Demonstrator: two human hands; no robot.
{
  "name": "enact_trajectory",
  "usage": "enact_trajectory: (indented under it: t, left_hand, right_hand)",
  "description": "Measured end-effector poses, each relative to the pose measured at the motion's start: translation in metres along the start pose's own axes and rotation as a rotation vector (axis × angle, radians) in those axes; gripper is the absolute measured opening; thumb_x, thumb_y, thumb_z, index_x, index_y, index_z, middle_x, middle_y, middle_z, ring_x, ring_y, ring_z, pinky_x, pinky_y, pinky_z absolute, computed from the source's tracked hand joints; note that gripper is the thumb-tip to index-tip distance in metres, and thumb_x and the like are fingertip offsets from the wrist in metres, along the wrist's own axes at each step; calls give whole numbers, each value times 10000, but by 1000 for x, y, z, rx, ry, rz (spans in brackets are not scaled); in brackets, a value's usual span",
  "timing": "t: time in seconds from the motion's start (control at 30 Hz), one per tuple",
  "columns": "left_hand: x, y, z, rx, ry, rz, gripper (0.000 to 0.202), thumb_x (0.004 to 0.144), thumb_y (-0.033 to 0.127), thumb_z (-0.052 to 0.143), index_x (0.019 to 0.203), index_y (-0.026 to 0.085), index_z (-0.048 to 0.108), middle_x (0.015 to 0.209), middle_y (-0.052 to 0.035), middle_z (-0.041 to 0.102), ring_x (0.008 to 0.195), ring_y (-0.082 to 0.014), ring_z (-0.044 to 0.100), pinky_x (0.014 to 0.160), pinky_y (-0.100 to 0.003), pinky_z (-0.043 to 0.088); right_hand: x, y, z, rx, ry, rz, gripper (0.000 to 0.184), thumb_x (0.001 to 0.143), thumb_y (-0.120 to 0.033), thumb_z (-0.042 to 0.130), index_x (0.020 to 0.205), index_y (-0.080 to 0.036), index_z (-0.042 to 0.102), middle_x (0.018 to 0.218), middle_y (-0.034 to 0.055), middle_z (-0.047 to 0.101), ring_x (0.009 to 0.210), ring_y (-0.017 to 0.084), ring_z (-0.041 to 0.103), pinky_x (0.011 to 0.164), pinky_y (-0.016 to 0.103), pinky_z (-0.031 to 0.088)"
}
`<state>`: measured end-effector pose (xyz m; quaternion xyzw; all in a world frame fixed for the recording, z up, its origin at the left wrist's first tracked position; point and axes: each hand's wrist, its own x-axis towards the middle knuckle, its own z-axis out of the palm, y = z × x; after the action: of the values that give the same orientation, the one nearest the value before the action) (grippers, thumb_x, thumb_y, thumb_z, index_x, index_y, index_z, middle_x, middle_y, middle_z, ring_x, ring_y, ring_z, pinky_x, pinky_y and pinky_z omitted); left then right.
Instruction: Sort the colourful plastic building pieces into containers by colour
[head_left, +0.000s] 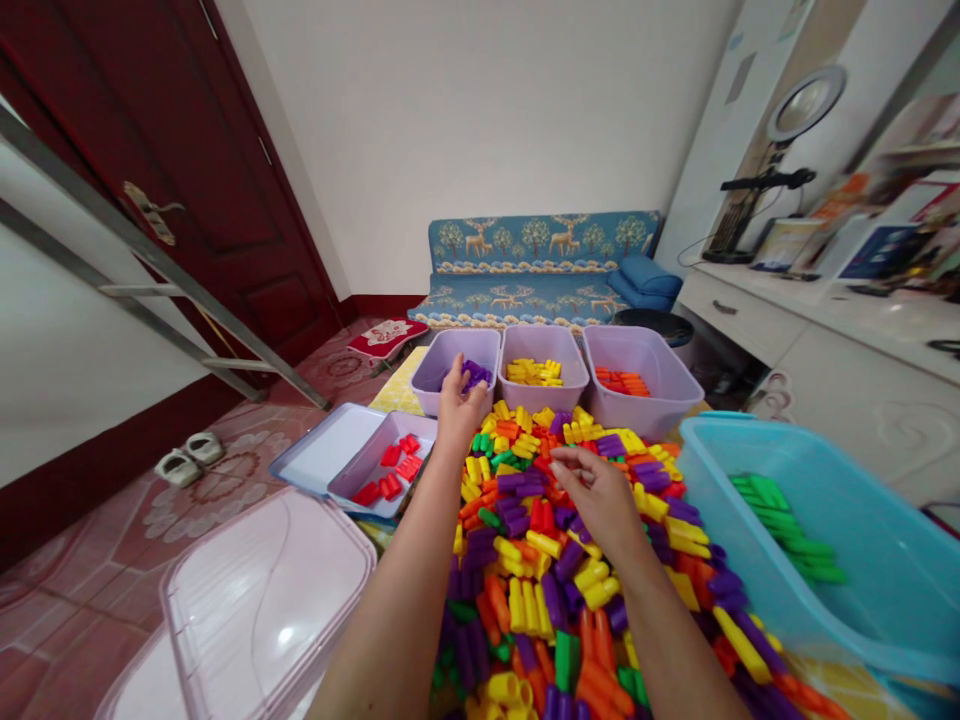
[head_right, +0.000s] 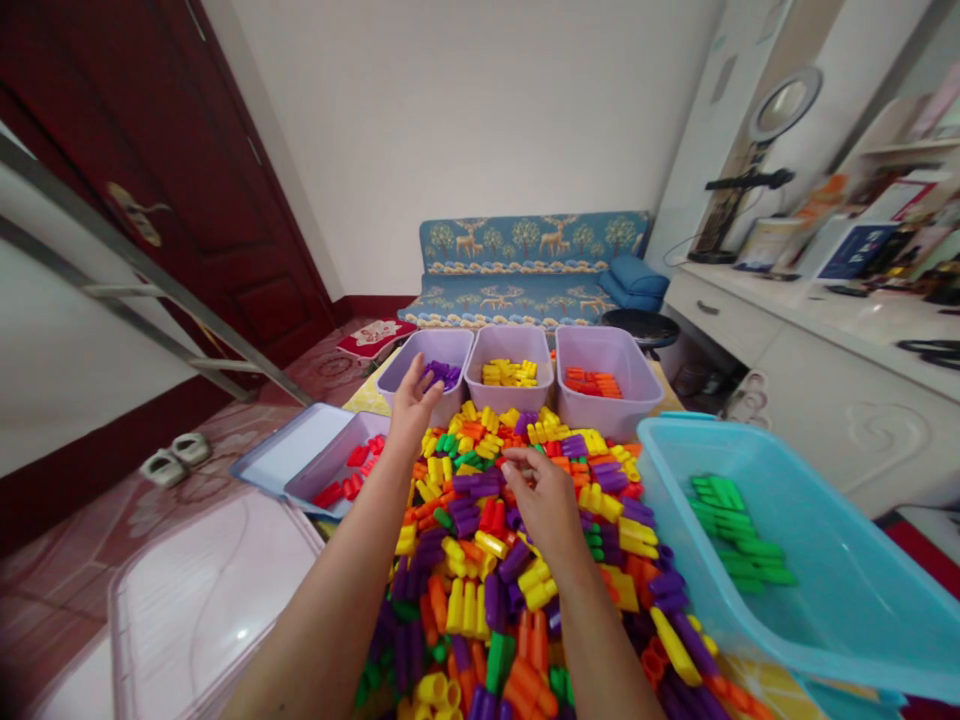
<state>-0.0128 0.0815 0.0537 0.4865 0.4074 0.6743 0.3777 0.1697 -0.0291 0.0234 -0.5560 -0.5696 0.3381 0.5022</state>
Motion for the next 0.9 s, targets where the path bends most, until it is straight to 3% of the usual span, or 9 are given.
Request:
enact_trajectory:
  t: [0.17,0.27,0.37,0.5,0.67,0.9]
  left_hand:
    - [-44,6,-6,358,-366,-31,360,792,353,593,1063,132,681,985,-110,719,883,-216,665,827,-330,515]
    - [-63,11,-17,711,-614,-23,422,669,358,716,1052,181,702,987,-89,723,868,-244,655,810,-350,503]
    - [-72,9,-25,758,-846,-68,443,633,281,739,1066,198,698,1026,-70,717,898,-236,650,811,-321,493]
    - [-80,-3,-22,664,-797,-83,334,761,272,625,1076,176,681,1017,-64,714,895,-207,640,812,-295,478]
    - [-88,-15,-14,532,-684,-117,348,862,344,503,1114,150,644,1045,-69,693,931,-205,622,846,-297,458]
    - [-94,-16,-9,308,-654,-147,373,878,414,484,1029,129,672,925,-53,690,833,-181,607,757,-259,448]
  right_hand:
    - [2,7,-1,-37,-15,6,294,769,-371,575,956,-166,671,867,71,712,721,193,662,688,318,526]
    - [2,13,-1,-88,-47,9,283,761,-344,583,966,-170,672,910,73,711,767,196,662,730,327,520]
    - [1,15,0,-141,-85,1,266,753,-298,579,965,-169,674,938,74,705,751,184,653,714,318,516]
    - [0,11,0,-221,-126,-15,362,741,-252,569,1084,-166,650,1005,80,688,676,156,635,639,295,506]
    - [-4,4,2,-335,-179,18,530,742,-222,566,1270,-180,553,890,54,687,594,146,609,614,305,493]
    - [0,10,5,-186,-62,-26,434,741,-298,596,1158,-180,611,895,63,690,676,177,629,641,317,507]
